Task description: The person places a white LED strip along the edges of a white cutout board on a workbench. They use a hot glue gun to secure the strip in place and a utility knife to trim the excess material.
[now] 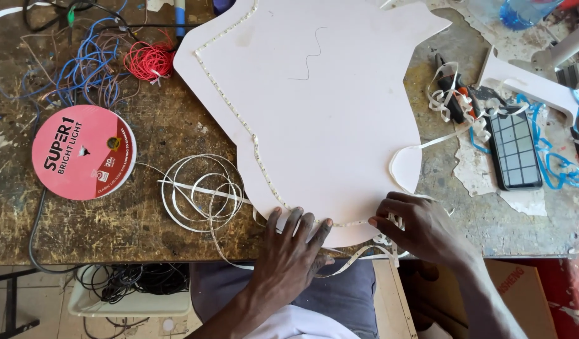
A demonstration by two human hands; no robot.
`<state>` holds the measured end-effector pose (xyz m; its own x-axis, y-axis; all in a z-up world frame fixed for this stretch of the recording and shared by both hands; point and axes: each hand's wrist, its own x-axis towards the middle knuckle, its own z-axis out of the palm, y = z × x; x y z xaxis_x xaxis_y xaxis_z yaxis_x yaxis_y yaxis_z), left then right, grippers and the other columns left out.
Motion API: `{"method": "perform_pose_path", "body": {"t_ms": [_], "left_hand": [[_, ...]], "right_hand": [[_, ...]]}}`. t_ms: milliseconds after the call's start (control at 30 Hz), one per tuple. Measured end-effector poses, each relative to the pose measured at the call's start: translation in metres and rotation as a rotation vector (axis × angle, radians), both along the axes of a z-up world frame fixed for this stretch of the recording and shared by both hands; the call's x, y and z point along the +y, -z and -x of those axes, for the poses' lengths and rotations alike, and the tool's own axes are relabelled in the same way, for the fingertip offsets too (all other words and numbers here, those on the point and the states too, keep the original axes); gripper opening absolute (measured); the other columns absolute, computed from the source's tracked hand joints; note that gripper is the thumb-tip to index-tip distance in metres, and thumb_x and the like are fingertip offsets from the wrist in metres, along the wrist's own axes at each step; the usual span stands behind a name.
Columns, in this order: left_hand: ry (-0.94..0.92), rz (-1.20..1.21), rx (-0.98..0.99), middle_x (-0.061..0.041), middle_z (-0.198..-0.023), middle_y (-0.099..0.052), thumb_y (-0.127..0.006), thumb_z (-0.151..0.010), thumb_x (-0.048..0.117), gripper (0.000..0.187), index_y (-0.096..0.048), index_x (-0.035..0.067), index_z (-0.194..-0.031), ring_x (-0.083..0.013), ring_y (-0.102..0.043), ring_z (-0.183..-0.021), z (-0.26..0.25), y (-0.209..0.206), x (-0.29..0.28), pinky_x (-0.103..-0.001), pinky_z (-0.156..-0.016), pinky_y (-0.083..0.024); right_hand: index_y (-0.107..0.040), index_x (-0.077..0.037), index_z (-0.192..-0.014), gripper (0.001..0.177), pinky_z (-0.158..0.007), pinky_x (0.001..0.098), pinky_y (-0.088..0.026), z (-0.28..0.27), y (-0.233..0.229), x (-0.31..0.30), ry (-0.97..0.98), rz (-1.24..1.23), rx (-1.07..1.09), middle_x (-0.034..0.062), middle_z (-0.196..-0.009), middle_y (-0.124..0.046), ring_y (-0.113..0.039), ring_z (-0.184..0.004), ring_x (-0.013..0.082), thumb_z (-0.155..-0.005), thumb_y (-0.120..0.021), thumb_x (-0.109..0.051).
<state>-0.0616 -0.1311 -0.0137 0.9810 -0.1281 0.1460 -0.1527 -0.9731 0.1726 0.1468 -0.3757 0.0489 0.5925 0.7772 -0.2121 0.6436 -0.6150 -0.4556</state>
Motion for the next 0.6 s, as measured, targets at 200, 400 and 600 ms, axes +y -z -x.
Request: {"method": "perform_pose_path", "body": {"t_ms": [200, 400, 600], "left_hand": [[0.084, -0.102, -0.057, -0.015, -0.153, -0.056, -0.057, -0.109, 0.072, 0.09, -0.052, 0.004, -0.168, -0.0351, -0.051, -0.141, -0.002, -0.007, -0.004, -0.057, -0.128, -0.038], [0.143, -0.111, -0.085, -0.016, -0.146, -0.053, -0.078, -0.099, 0.057, 0.093, -0.043, 0.024, -0.178, -0.0366, -0.051, -0.138, -0.003, 0.002, -0.001, -0.062, -0.119, -0.042], [0.079, -0.064, -0.08, -0.009, -0.128, -0.066, -0.082, -0.099, 0.06, 0.077, -0.065, 0.017, -0.161, -0.0312, -0.061, -0.119, -0.016, -0.008, -0.016, -0.058, -0.104, -0.05]], "right_hand": [[-0.076, -0.018, -0.096, 0.034, -0.065, 0.0471, -0.049, -0.006, 0.013, 0.005, -0.023, 0.03, -0.035, 0.0042, -0.087, -0.079, -0.073, -0.069, 0.0323, -0.107, -0.068, -0.049], [-0.077, -0.021, -0.096, 0.034, -0.065, 0.0477, -0.049, -0.01, 0.015, 0.007, 0.023, 0.124, 0.009, 0.0035, -0.086, -0.081, -0.071, -0.066, 0.0321, -0.105, -0.068, -0.052], [-0.077, -0.02, -0.091, 0.034, -0.064, 0.0485, -0.047, -0.008, 0.017, 0.009, 0.03, 0.084, -0.008, 0.0043, -0.082, -0.08, -0.071, -0.066, 0.0329, -0.105, -0.07, -0.05]]}}
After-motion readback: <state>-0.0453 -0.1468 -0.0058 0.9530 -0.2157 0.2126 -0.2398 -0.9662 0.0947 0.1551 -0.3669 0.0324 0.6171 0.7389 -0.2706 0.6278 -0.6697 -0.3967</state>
